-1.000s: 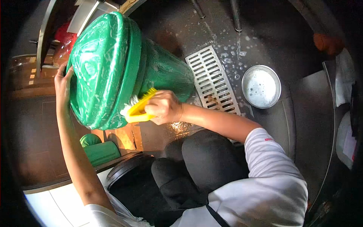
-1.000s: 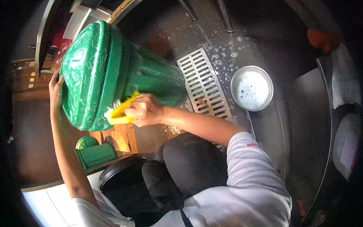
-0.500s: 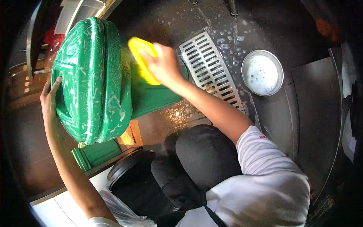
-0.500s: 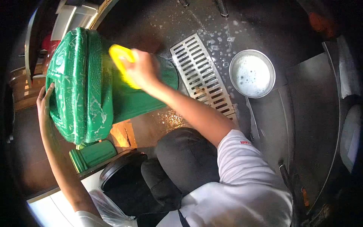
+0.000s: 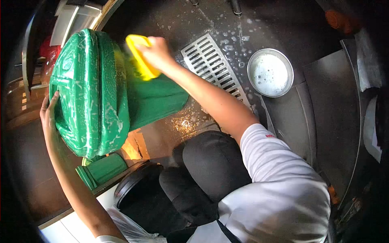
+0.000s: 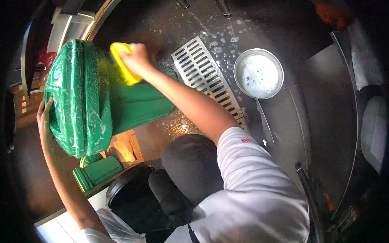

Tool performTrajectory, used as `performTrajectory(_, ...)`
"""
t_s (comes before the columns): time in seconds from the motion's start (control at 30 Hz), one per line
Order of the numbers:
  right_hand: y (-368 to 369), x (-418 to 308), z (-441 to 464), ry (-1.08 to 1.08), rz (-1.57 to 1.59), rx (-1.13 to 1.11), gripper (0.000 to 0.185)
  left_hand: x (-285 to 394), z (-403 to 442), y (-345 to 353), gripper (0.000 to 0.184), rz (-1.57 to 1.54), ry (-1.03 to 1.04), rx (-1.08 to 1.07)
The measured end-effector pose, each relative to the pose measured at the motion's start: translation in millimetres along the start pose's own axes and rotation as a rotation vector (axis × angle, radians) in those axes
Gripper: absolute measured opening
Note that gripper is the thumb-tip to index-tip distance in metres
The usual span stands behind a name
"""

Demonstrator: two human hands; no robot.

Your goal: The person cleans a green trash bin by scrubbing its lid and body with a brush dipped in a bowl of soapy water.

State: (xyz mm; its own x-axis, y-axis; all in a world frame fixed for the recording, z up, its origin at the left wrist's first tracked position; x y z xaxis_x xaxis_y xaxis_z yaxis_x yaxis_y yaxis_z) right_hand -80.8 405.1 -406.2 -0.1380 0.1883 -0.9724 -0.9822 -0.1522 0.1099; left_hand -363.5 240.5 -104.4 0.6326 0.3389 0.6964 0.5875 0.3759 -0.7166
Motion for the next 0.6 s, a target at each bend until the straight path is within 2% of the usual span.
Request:
performTrajectory(0.07, -13, 62, -35, 0.295, 0.291, -0.065, 0.036, 2, 0, 3, 0.034, -0.018, 0.012, -0.016)
performTrajectory(0.13, -31, 147, -58, 0.435, -0.109, -0.066, 0.036, 11, -11, 12, 0.035, -0.05, 0.059, -0.064)
performTrajectory(0.17, -28, 230, -66, 0.494, -0.374, -0.062, 0.037, 11, -13, 15, 0.036, -0.064, 0.068, -0.094)
performTrajectory(0.2, -30, 278, -85, 0.682, -0.306, -0.159, 0.045, 13, -13, 15, 0.036, -0.081, 0.088, -0.124)
performTrajectory(0.3, -41, 272, -95, 0.526, -0.45, -0.148, 0.045, 12, 1, 12, 0.039, -0.025, 0.114, -0.115)
performTrajectory(0.4, -111, 154, -104, 0.421, -0.542, -0.204, 0.045, 16, 3, 15, 0.04, -0.006, 0.129, -0.091)
performTrajectory(0.47, -176, 95, -120, 0.299, -0.493, 0.001, 0.04, 37, 10, 31, 0.04, 0.044, 0.233, -0.132)
performTrajectory(0.5, -211, 72, -129, 0.339, -0.485, 0.074, 0.04, 47, 15, 38, 0.04, 0.07, 0.283, -0.151)
performTrajectory(0.53, -245, 52, -137, 0.27, -0.629, 0.158, 0.04, 48, 26, 39, 0.041, 0.075, 0.309, -0.143)
performTrajectory(0.6, -301, 46, -146, 0.453, -0.946, 0.153, 0.036, 59, 36, 59, 0.041, 0.004, 0.302, -0.206)
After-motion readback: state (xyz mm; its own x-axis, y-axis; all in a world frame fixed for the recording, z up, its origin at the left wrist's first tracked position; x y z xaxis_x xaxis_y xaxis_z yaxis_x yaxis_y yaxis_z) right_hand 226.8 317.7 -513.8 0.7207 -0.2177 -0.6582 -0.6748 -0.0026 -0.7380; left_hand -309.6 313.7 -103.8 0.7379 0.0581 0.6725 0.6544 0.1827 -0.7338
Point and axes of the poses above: each hand's wrist, its own z-axis towards the middle knuckle, its own y-axis out of the palm, x = y × z, the point moved 8 cm from there along z, towards the middle knuckle, and after that the axes turned 5 degrees about -x, right-handed, at the moved point
